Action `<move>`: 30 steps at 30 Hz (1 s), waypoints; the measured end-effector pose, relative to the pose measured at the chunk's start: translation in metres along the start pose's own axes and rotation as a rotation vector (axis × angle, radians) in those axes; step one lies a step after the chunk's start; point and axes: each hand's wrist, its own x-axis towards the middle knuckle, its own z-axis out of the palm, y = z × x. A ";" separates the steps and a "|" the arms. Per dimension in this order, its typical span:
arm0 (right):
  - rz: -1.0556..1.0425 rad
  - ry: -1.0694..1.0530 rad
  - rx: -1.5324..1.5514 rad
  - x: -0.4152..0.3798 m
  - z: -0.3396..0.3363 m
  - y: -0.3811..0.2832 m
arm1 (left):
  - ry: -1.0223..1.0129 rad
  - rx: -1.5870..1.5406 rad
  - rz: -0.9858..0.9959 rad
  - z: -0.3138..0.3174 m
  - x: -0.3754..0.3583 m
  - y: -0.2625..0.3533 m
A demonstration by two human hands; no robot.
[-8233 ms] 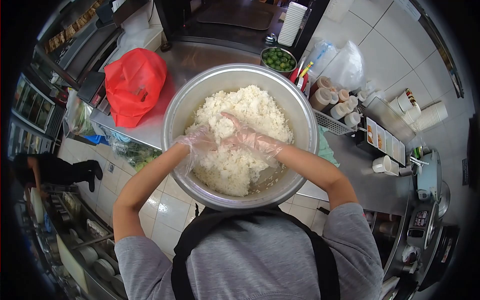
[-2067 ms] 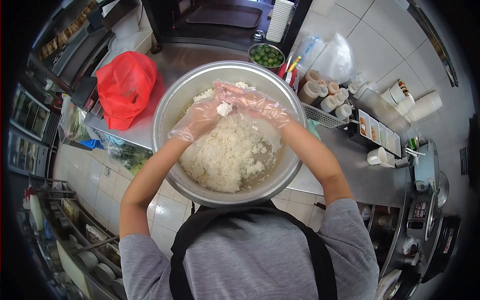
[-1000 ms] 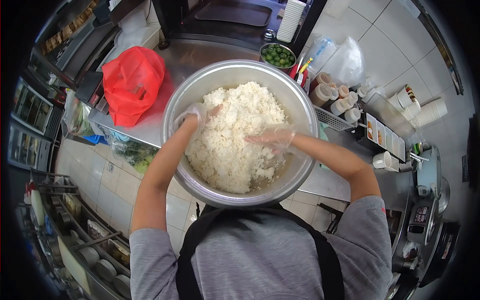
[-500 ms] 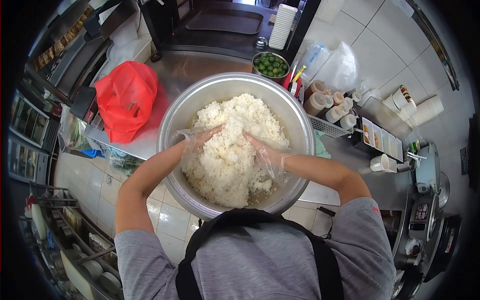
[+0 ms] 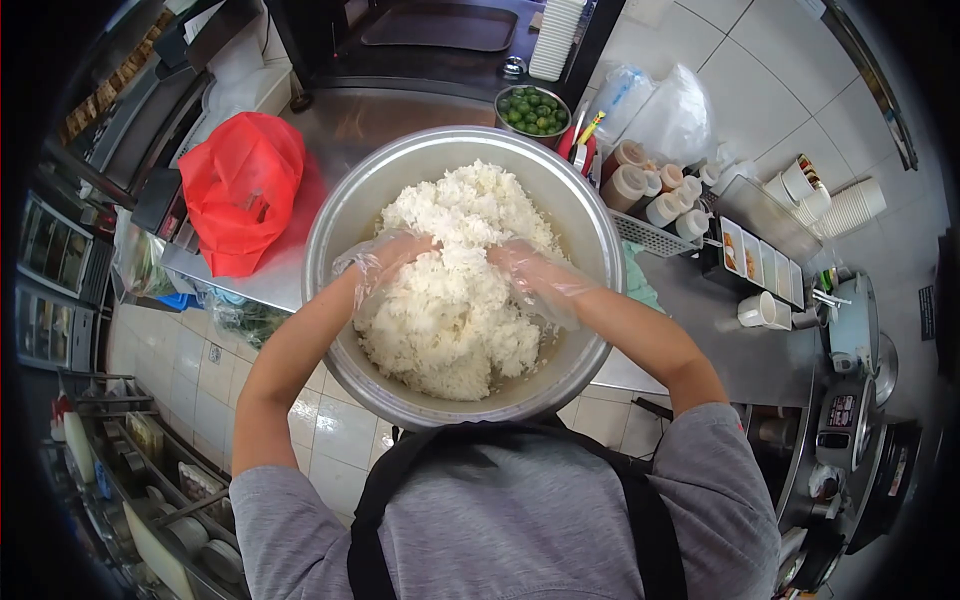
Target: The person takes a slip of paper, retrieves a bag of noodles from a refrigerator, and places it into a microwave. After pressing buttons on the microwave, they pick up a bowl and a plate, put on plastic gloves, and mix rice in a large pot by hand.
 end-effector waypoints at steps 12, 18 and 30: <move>-0.556 -0.245 -0.177 -0.040 0.024 -0.036 | 0.295 0.476 0.644 0.031 -0.026 0.013; -0.387 -0.093 -0.517 -0.064 0.004 -0.044 | 0.410 0.510 0.885 0.015 -0.011 -0.007; 0.028 -0.599 -0.280 -0.035 -0.006 -0.039 | 0.385 0.220 0.669 -0.003 -0.102 0.050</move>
